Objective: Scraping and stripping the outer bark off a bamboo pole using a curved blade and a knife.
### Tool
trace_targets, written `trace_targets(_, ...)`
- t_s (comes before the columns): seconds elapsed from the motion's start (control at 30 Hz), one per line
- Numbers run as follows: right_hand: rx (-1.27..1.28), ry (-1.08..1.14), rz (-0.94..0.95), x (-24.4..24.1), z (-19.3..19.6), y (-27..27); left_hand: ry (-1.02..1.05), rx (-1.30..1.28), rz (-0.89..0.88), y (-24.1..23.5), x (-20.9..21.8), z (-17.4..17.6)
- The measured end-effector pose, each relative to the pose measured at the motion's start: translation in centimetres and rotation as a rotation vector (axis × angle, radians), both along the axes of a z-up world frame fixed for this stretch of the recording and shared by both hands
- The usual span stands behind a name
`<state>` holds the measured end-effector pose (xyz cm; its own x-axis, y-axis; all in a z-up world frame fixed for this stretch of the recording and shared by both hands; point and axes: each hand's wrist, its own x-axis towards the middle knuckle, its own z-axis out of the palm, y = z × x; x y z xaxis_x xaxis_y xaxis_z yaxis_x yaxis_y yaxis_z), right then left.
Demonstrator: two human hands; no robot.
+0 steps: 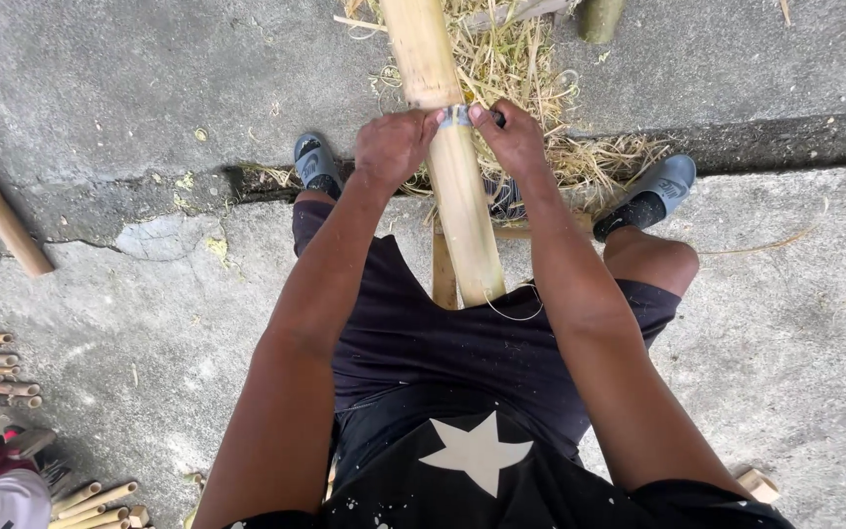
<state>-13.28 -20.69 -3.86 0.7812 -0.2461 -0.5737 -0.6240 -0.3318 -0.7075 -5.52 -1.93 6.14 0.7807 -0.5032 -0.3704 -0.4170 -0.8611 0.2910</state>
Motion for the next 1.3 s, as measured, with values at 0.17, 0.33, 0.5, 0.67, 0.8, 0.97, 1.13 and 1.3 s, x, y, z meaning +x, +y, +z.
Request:
trace_targets(0.17,0.036,0.012,-0.002,-6.3,-1.7,0.3,0.033,-0.049,-0.004,0.2,-5.8,0.4)
trace_targets(0.33,0.105,0.195,0.068,-15.2,0.4,0.5,0.298,0.15,-0.031,0.4,-13.2,0.5)
trace_targets(0.5,0.062,0.268,0.199,-19.9,-0.5,0.4,0.261,0.025,0.035,2.4,-19.6,-0.1)
trace_targets(0.67,0.054,0.221,0.249,-19.8,-1.0,0.2,0.264,-0.031,0.046,2.9,-18.6,0.9)
trace_targets(0.8,0.036,-0.024,0.108,-19.7,-1.2,-0.1,0.028,-0.189,-0.258,4.7,-15.8,0.4)
trace_targets(0.97,0.255,0.159,-0.272,-16.6,1.3,0.0,-0.189,-0.172,-0.604,4.9,-12.2,2.3)
trace_targets(1.13,0.311,0.519,-0.287,-16.4,1.9,0.8,-0.29,-0.08,-0.706,4.3,-12.6,3.3)
trace_targets(1.3,0.503,0.398,-0.416,-18.1,-1.5,1.3,-0.36,-0.113,-0.567,4.2,-14.3,4.7)
